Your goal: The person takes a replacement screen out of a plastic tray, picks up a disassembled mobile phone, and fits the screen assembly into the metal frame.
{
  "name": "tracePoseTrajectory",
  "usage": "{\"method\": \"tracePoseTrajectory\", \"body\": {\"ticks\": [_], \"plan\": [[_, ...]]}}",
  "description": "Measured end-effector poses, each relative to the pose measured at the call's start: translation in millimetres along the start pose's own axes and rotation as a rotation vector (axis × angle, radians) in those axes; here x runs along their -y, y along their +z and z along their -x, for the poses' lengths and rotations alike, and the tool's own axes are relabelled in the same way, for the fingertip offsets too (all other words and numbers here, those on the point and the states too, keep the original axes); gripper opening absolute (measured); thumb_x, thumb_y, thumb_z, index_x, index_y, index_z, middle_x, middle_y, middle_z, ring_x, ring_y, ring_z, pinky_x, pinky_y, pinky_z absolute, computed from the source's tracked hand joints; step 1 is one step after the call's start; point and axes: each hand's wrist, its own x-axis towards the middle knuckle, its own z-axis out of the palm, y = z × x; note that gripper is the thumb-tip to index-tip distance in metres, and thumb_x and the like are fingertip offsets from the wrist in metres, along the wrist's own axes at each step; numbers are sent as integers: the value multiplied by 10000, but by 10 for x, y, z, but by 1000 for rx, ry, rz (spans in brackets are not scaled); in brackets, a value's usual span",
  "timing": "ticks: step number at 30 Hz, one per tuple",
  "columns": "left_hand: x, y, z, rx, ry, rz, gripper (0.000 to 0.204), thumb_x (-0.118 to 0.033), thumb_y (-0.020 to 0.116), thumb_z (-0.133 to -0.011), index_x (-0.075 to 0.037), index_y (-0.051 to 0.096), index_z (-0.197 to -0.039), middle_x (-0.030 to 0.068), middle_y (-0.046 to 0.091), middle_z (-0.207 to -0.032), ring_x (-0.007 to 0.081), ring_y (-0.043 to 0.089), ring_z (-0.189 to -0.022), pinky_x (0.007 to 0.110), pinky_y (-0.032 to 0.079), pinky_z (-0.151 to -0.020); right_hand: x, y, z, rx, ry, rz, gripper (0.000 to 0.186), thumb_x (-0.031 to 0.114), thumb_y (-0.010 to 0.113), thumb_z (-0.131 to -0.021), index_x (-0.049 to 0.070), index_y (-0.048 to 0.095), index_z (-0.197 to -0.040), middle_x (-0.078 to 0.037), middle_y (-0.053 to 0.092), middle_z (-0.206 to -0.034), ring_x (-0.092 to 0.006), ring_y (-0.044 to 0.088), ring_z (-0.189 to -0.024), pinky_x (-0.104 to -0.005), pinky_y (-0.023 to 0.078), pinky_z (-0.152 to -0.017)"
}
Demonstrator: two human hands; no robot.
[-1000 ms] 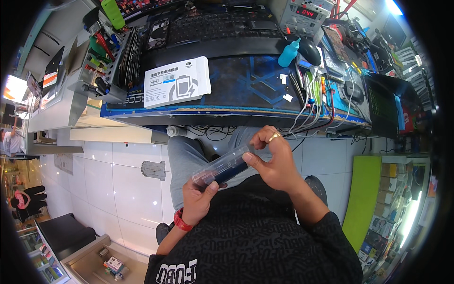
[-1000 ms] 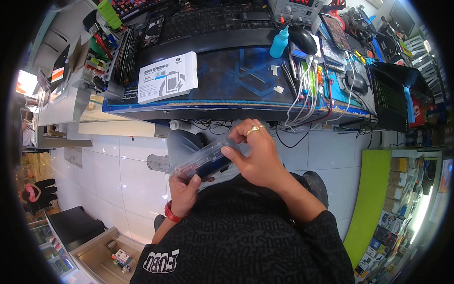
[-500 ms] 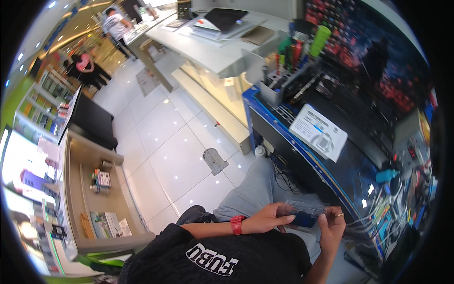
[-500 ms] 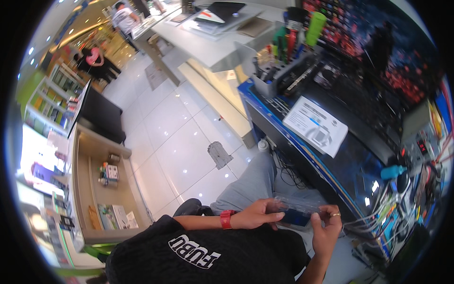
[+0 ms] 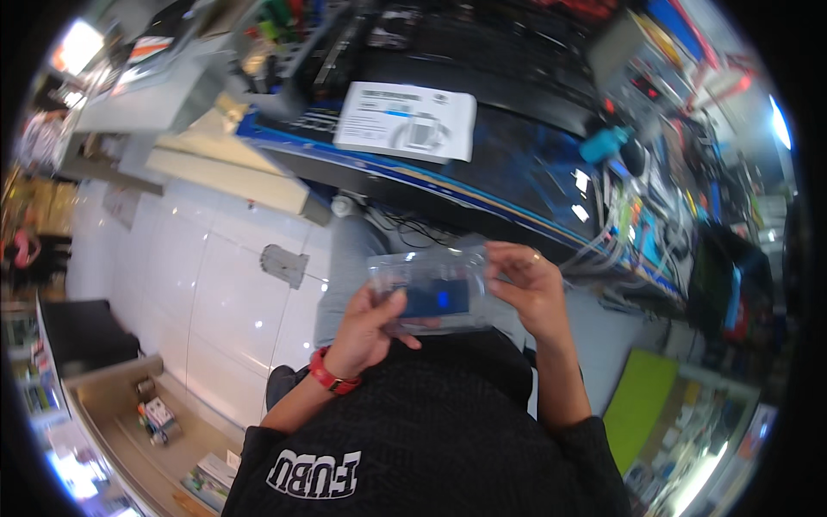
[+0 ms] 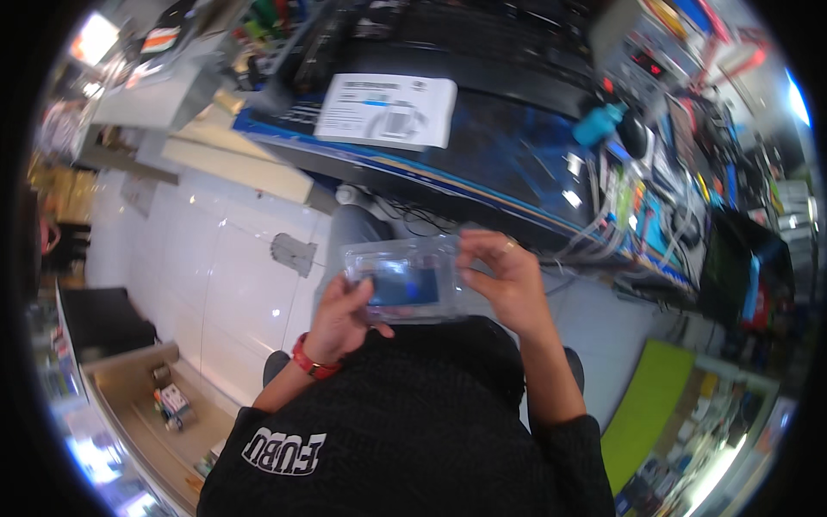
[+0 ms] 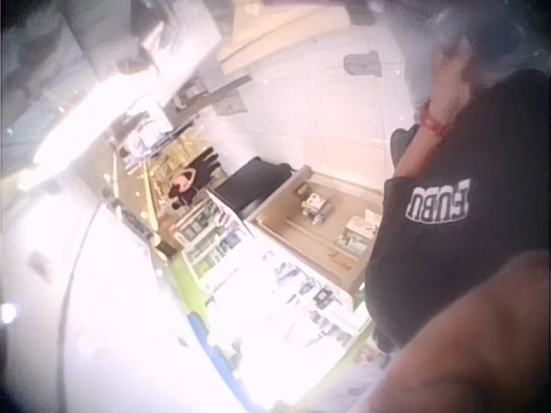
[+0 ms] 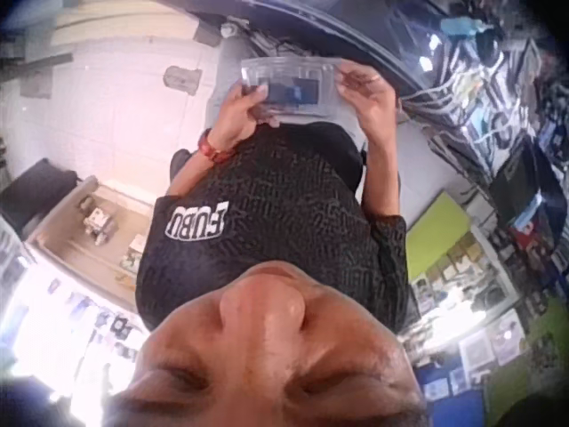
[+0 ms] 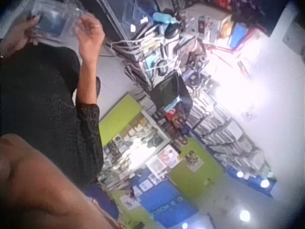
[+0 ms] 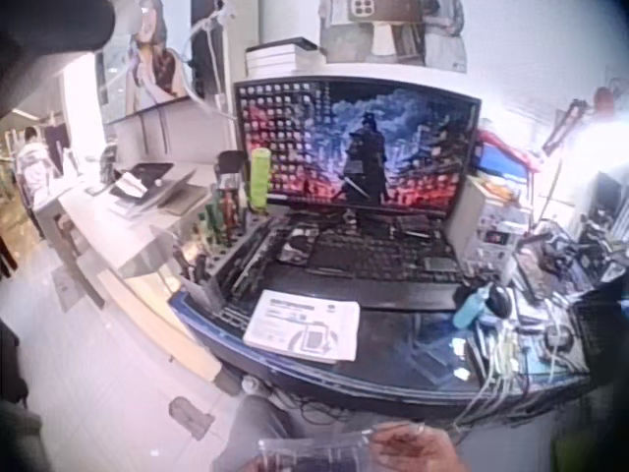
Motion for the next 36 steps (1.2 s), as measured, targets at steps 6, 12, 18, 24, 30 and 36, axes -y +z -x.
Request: {"method": "tracePoseTrajectory", "body": {"ticks": [6,12,18,24,30,36], "plan": [[28,-92,-44,-17,29,99,474,-233,584,-1128,-3,423,-1510,201,680,-1343,339,785,-1066,447,710,-598,148,112,62,-26,76,125,370,-53,786,-933,-31,713,-1296,-97,697,-1244,-199,687,-1164,-404,529,-1117],[32,-89,-48,-13,62,40,517,-253,621,-1107,0,425,-1513,217,649,-1380,363,774,-1077,456,712,-618,153,190,62,-11,18,227,350,7,856,-897,-27,756,-1231,-116,684,-1238,-224,706,-1166,-389,589,-1052],[90,-148,-77,74,108,78,560,-291,636,-1102,-7,424,-1536,215,652,-1392,342,759,-1163,433,722,-679,176,274,80,-5,-31,301,451,21,897,-851,2,750,-1277,-120,630,-1272,-240,702,-1138,-377,603,-993],[105,-59,-101,45,83,170,567,-312,613,-1109,-3,424,-1545,263,657,-1416,347,780,-1110,423,723,-670,239,299,97,50,-122,630,550,8,918,-805,42,733,-1322,-140,591,-1303,-278,675,-1133,-380,601,-930],[113,-82,-115,10,66,234,570,-340,564,-1125,-20,415,-1573,267,657,-1438,349,780,-1111,422,723,-672,210,275,93,130,-140,638,556,43,930,-805,60,737,-1326,-158,532,-1406,-317,657,-1186,-429,576,-984],[87,-58,-109,7,65,265,557,-334,549,-1131,-34,416,-1581,284,649,-1451,355,776,-1116,423,720,-679,220,312,96,134,-126,622,447,19,897,-837,38,747,-1257,-168,520,-1420,-337,675,-1163,-423,585,-946]]}}
